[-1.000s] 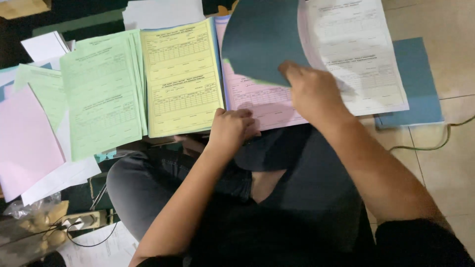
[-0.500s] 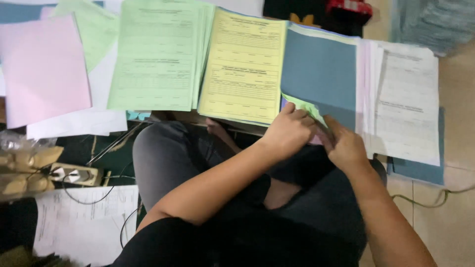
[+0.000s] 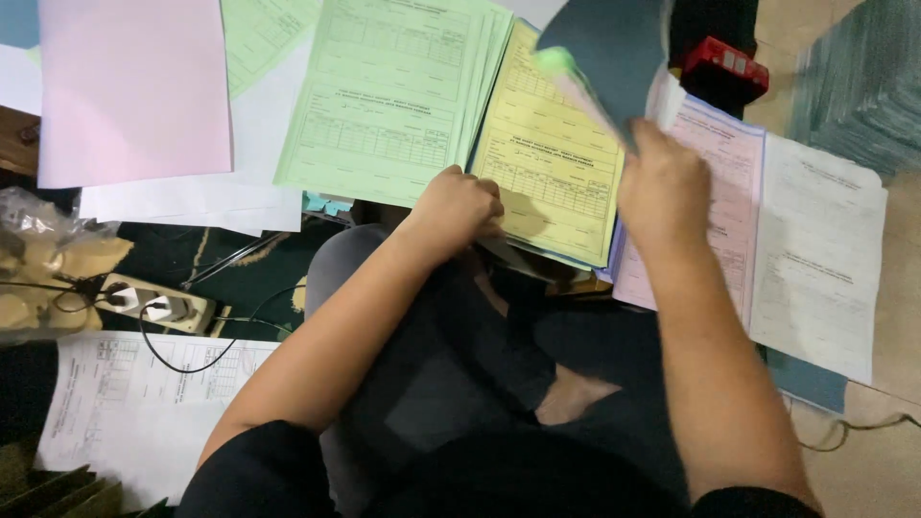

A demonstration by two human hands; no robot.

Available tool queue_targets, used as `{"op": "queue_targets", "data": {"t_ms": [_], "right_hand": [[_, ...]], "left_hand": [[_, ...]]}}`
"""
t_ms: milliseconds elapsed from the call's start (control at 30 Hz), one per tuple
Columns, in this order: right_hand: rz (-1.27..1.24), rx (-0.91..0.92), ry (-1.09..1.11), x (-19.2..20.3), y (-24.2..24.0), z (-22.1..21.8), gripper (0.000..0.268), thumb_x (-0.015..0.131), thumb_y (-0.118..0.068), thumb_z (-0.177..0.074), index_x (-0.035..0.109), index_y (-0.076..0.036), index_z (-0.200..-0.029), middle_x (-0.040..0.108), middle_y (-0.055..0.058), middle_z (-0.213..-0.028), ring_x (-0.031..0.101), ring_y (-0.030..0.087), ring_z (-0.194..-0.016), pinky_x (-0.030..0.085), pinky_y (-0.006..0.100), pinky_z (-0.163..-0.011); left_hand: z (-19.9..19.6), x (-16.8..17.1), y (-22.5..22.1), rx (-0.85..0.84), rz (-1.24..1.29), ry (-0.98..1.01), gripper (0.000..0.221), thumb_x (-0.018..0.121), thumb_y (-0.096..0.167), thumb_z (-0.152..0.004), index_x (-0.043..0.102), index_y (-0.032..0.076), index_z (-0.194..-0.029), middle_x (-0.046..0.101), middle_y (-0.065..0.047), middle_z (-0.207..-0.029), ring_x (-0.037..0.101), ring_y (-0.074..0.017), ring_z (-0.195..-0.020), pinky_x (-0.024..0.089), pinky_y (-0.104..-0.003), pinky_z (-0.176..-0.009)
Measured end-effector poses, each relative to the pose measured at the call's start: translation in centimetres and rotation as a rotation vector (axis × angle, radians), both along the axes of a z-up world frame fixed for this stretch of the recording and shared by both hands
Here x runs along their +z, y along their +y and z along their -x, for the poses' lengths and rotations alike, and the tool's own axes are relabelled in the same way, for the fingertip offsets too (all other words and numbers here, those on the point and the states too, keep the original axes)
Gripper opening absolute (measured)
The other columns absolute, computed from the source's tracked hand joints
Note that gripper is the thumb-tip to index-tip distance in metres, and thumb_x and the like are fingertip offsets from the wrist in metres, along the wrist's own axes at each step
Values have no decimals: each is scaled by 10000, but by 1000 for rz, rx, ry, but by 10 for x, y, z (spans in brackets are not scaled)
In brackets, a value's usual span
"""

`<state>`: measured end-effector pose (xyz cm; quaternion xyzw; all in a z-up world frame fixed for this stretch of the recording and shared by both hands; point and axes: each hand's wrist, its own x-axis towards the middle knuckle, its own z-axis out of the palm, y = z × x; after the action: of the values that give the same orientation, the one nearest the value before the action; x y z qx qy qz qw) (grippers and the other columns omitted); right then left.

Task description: The person is sorting and organizing various colored paper forms and documents while sitting on the floor.

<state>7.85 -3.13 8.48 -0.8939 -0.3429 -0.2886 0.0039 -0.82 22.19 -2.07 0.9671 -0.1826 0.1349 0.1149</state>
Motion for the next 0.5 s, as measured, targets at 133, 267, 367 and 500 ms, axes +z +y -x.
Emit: {"op": "queue_targets", "data": {"t_ms": [133, 267, 367, 500], "right_hand": [[88, -13, 412, -82, 20, 14, 330, 612, -114, -929, 710, -102, -1244, 769, 179, -995, 750, 398, -880, 612, 523, -741], [-1, 3, 475, -66, 35, 57, 269, 610, -73, -1010, 714, 12, -1243, 747, 263, -1111, 736, 433, -936, 616, 523, -762], [-36, 35, 431, -67, 36, 62, 257, 667, -103, -1016, 716, 27, -1233, 729, 275, -1173, 718, 434, -1005, 607, 531, -800], [-49, 21, 460, -71, 35, 64, 252, 668, -102, -1017, 721, 23, -1229, 720, 276, -1195, 710, 432, -1041, 606, 520, -830]], "left_hand": [[0, -11, 2, 16, -45, -30, 248, 848, 493, -702, 801, 297, -847, 759, 75, -935, 740, -216, -834, 503, -381, -769], [3, -11, 3, 8, -21, -85, 248, 867, 472, -704, 805, 269, -833, 762, 50, -894, 738, -218, -801, 502, -397, -755], [1, -13, 2, -7, 12, -103, 319, 898, 486, -662, 805, 225, -820, 758, 32, -888, 731, -223, -790, 497, -392, -756], [-6, -28, 0, 9, 8, -178, 275, 860, 479, -692, 791, 226, -775, 752, 36, -811, 734, -230, -769, 480, -390, -749]]}}
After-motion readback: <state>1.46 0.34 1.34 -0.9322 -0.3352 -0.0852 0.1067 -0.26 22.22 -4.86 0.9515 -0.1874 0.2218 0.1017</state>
